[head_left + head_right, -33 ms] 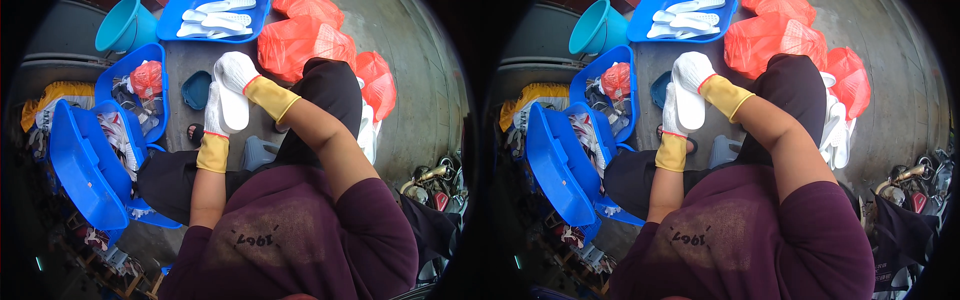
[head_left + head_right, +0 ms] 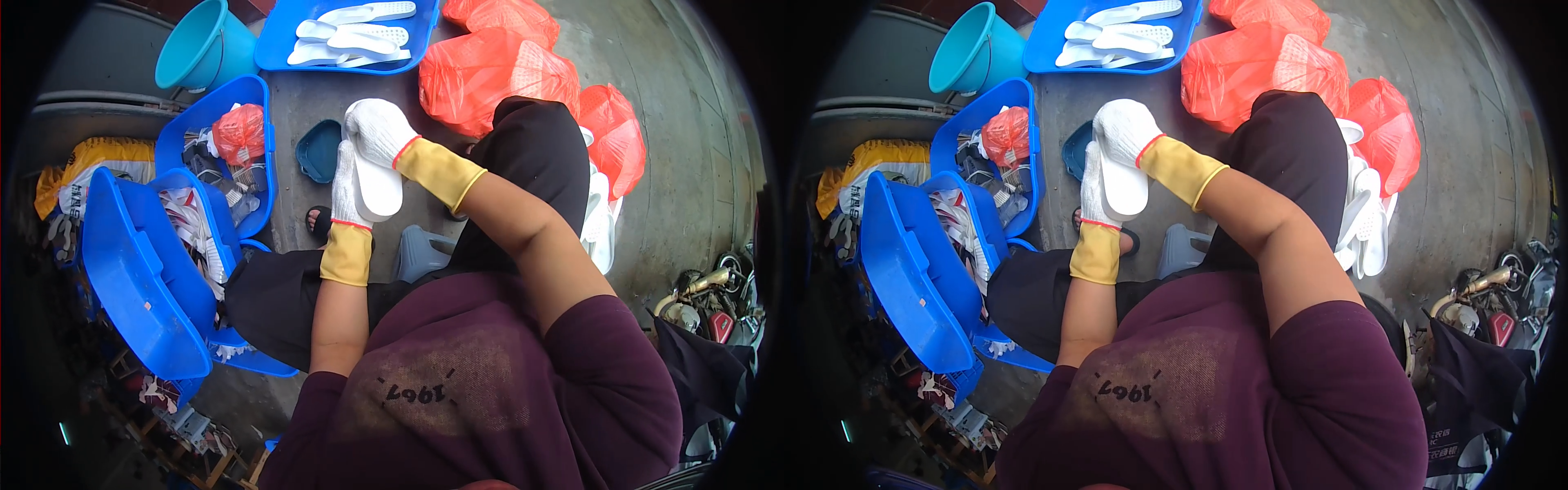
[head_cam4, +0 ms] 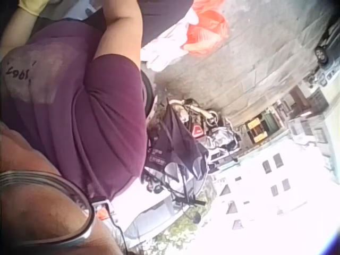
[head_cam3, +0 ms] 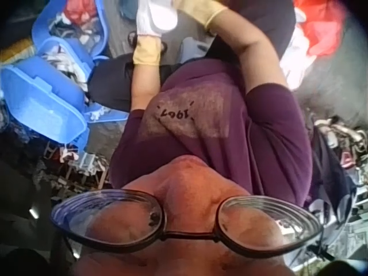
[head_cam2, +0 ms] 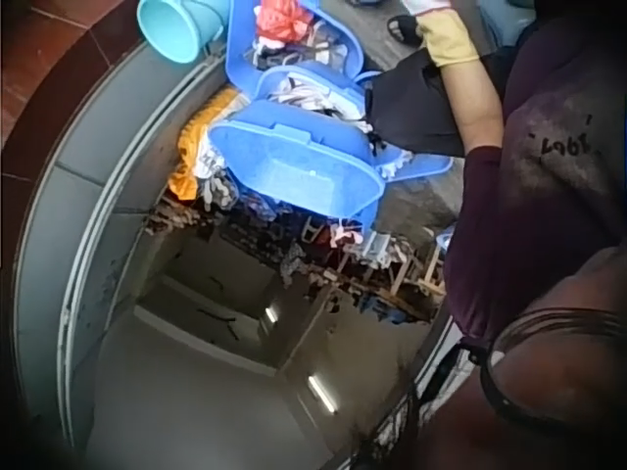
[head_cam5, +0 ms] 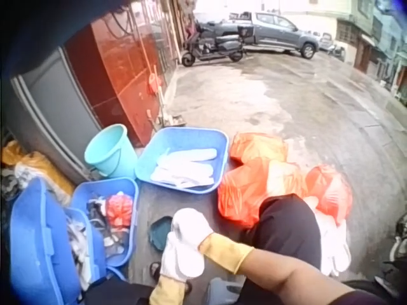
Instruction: Applying a liquid treatment or adhesive to white shoe soles and sorting them into bins.
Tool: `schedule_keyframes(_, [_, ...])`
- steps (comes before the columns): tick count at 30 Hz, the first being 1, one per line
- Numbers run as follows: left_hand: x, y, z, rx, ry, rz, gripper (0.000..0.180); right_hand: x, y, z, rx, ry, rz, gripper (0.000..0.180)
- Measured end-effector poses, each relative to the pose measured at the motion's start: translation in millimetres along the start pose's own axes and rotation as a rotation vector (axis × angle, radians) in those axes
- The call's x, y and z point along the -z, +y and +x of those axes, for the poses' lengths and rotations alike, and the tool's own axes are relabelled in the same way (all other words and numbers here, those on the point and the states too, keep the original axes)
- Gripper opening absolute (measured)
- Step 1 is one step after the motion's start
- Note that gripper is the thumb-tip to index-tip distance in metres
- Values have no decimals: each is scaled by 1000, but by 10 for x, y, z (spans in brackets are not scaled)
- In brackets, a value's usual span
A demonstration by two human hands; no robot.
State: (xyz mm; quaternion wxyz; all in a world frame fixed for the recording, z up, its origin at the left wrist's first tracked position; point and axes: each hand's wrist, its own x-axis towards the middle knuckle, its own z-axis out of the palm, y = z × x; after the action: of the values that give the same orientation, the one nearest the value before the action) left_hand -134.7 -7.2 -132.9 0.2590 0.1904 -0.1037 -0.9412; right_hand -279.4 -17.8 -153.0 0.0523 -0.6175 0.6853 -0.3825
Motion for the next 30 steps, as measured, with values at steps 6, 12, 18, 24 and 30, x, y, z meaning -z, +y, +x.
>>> schedule_keyframes(6, [252,261,68,-87,-7,237,79,134,-636,-498,-132,-262,405,3])
schedule_keyframes(12, [57,681,527,-8,38,513,93,573,-600,-172,-219,-495,353,14])
schedule_keyframes(18, [-348,1432,2106,-382,92,1112,60,2207,-632,-278,-370,8,462,21])
schedule_keyframes(24, [-416,1939,2549,-252,441,485,82,3046,784,-1371,-880,261,59,37])
schedule_keyframes(30, [-394,648,1685,-84,364,902,80,1820,2013,-3109,-1332,-138,-454,104])
